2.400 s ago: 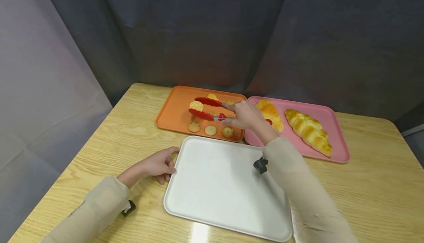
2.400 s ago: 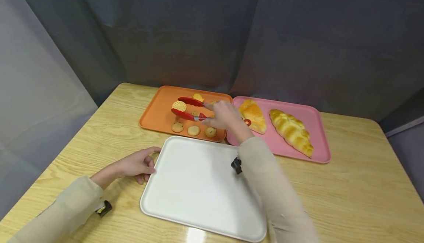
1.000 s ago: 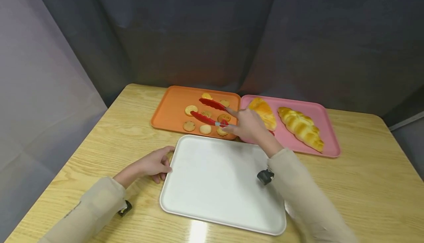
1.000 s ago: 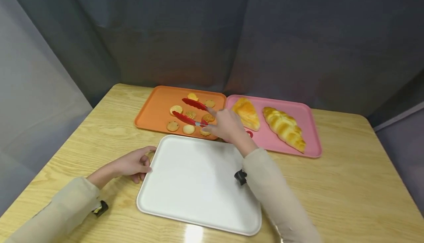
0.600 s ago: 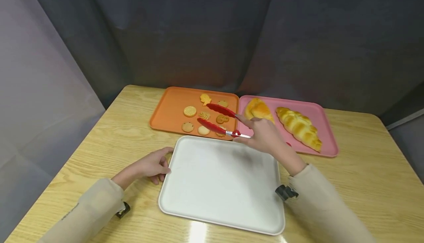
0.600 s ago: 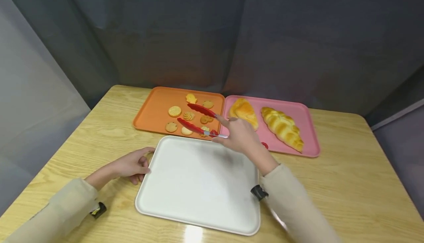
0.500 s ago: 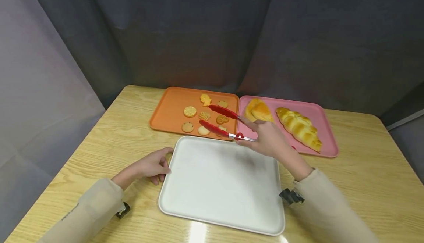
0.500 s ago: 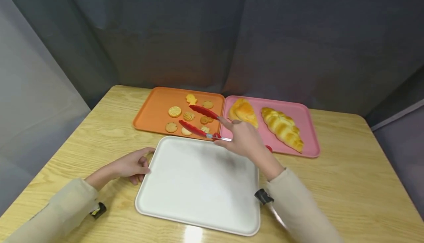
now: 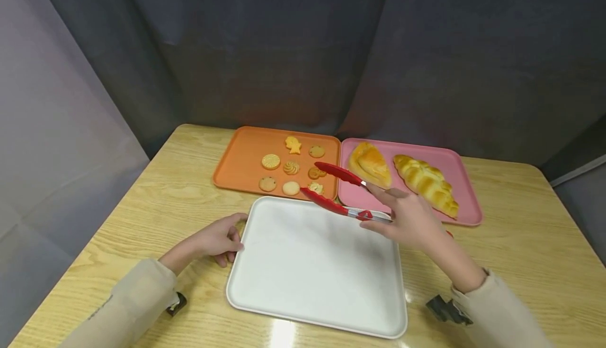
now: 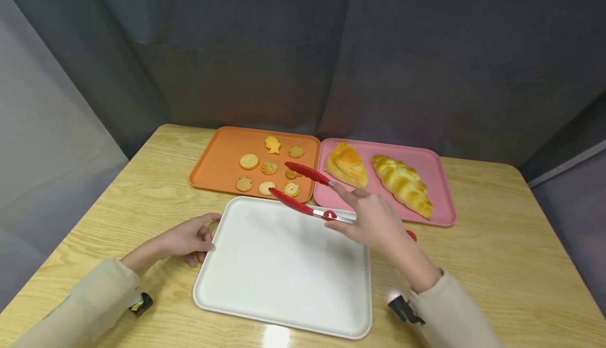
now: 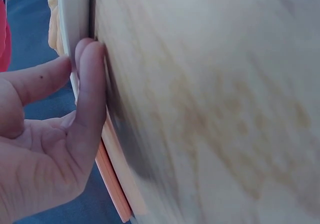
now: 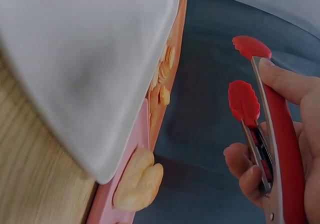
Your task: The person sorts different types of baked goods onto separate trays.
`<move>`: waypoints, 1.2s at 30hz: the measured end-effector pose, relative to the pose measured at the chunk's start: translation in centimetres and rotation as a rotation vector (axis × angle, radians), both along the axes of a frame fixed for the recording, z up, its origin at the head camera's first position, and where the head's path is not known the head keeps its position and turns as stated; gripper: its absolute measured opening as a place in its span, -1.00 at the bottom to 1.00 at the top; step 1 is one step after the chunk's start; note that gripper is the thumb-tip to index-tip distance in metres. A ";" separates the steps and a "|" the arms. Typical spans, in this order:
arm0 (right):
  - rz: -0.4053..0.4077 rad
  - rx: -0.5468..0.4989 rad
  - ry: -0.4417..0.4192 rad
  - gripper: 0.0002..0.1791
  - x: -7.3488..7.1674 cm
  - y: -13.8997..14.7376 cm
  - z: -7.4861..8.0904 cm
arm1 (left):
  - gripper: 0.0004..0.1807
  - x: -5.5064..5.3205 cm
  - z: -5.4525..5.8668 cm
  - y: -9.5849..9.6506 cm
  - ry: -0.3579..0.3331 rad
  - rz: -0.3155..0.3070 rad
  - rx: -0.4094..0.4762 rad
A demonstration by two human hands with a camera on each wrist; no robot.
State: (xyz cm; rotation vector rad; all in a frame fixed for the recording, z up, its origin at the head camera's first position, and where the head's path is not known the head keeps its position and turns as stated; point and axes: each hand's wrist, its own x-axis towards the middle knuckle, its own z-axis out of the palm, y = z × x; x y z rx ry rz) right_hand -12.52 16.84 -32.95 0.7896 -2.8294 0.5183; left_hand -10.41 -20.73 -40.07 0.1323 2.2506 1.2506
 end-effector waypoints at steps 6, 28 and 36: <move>0.002 -0.030 0.067 -0.18 1.3 1.7 -0.2 | -0.29 -0.1 0.0 0.0 0.001 0.000 0.010; -0.201 -0.093 0.104 -0.10 6.2 9.3 -0.7 | -0.27 0.0 -0.1 -0.1 -0.002 -0.015 0.016; -0.289 -0.041 0.053 -0.04 7.4 11.0 -1.2 | -0.25 0.0 0.1 0.0 -0.006 -0.013 0.015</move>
